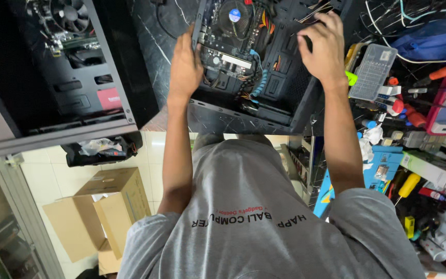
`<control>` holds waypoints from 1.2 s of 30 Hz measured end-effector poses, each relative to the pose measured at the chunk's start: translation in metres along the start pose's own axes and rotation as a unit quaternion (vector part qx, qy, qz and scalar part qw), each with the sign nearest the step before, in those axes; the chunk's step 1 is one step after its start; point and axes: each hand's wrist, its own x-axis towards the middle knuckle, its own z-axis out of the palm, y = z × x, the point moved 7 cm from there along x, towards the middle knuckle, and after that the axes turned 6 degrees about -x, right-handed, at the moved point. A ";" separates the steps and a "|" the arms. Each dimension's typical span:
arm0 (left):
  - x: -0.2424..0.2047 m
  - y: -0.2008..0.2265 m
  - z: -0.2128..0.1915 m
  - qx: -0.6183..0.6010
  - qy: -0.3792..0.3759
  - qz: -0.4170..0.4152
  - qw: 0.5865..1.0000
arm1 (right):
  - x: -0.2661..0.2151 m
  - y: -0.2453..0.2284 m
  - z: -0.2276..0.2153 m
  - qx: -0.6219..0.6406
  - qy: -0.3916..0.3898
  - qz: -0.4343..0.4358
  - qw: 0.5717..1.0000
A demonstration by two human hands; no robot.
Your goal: The person works inside an open desktop computer case, disconnecting and reconnecting internal cables, removing and reinstalling a graphics card, and handling a RAM module. The person uses a screwdriver to remove and replace screws securing the graphics card.
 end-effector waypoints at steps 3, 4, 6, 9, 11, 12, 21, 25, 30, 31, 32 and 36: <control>0.000 0.009 0.000 0.046 0.012 -0.008 0.999 | 0.001 -0.003 0.000 -0.017 -0.001 -0.009 1.000; 0.000 0.010 0.000 0.084 0.017 -0.026 0.996 | 0.002 -0.005 0.000 -0.036 -0.006 -0.006 0.999; 0.003 0.015 -0.003 0.104 0.031 -0.023 0.994 | 0.002 -0.007 0.001 -0.059 -0.004 -0.011 0.998; 0.003 0.018 -0.002 0.145 0.042 -0.045 0.988 | 0.000 -0.009 -0.001 -0.086 0.003 -0.014 0.996; 0.003 0.018 -0.002 0.169 0.046 -0.070 0.982 | 0.002 -0.010 -0.004 -0.090 0.014 -0.017 0.996; 0.002 0.021 -0.003 0.167 0.052 -0.067 0.982 | 0.002 -0.010 -0.004 -0.089 0.008 -0.012 0.996; -0.001 0.032 -0.005 0.168 0.067 -0.070 0.981 | 0.004 -0.013 -0.007 -0.080 0.001 0.000 0.997; 0.000 0.029 -0.005 0.169 0.062 -0.084 0.980 | 0.004 -0.013 -0.006 -0.081 -0.008 0.004 0.997; 0.000 0.026 -0.004 0.166 0.058 -0.087 0.980 | 0.005 -0.012 -0.004 -0.087 -0.012 0.010 0.996; 0.000 0.027 -0.004 0.164 0.062 -0.076 0.982 | 0.005 -0.012 -0.003 -0.094 -0.018 0.015 0.995; 0.000 0.026 -0.004 0.163 0.062 -0.077 0.982 | 0.005 -0.012 -0.003 -0.094 -0.018 0.015 0.995; 0.000 0.022 -0.003 0.160 0.055 -0.095 0.981 | 0.006 -0.013 -0.005 -0.094 -0.012 0.011 0.995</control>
